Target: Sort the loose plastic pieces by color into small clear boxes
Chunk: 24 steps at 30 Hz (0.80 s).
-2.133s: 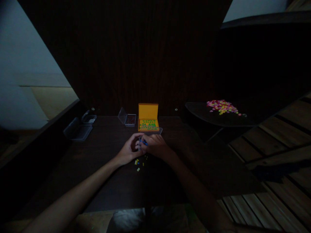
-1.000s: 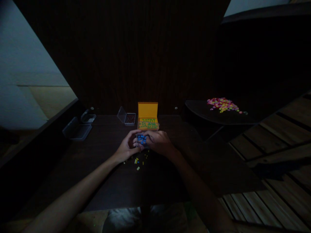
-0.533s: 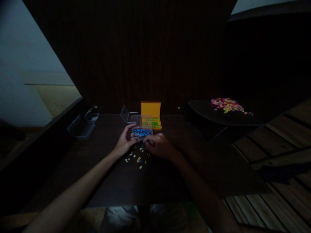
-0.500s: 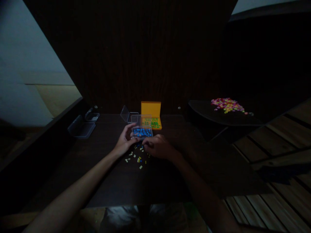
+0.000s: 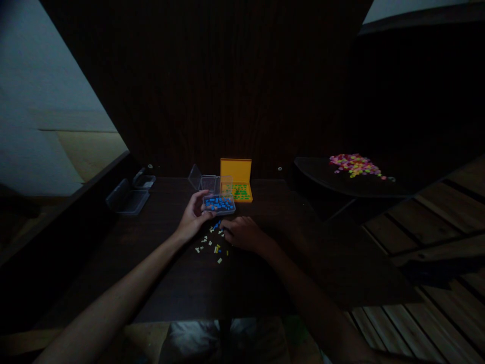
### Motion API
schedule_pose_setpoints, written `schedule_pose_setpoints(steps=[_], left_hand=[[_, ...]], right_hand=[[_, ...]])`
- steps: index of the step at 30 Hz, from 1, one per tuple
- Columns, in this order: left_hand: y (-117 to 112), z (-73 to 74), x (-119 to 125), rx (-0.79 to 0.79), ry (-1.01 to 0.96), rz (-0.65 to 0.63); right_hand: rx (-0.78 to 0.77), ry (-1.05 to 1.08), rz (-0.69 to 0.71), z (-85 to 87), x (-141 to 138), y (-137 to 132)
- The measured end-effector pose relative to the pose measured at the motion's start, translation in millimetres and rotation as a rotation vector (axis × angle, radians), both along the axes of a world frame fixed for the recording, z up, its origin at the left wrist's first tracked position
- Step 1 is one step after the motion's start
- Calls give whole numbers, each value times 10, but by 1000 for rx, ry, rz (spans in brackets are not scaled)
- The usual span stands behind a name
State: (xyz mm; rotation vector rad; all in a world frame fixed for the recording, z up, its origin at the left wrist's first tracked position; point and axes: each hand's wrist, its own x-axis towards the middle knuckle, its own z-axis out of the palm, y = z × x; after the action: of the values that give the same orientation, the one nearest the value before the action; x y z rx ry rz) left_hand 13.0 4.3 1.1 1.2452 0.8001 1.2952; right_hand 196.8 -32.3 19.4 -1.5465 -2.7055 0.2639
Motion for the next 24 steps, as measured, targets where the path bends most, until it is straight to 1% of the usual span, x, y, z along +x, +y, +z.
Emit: schedule_pose_setpoints(steps=[6, 12, 17, 20, 24], left_hand=[[17, -13, -6, -8, -23, 4], [3, 14, 0, -12, -26, 10], [14, 2, -1, -11, -24, 14], [28, -16, -7, -4, -14, 18], [35, -33, -13, 10, 0, 24]], right_hand=[[20, -9, -21, -64, -19, 19], [39, 4, -30, -69, -27, 38], [47, 30, 5, -99, -36, 56], [55, 49, 10, -89, -25, 68], [67, 92, -16, -32, 39, 104]])
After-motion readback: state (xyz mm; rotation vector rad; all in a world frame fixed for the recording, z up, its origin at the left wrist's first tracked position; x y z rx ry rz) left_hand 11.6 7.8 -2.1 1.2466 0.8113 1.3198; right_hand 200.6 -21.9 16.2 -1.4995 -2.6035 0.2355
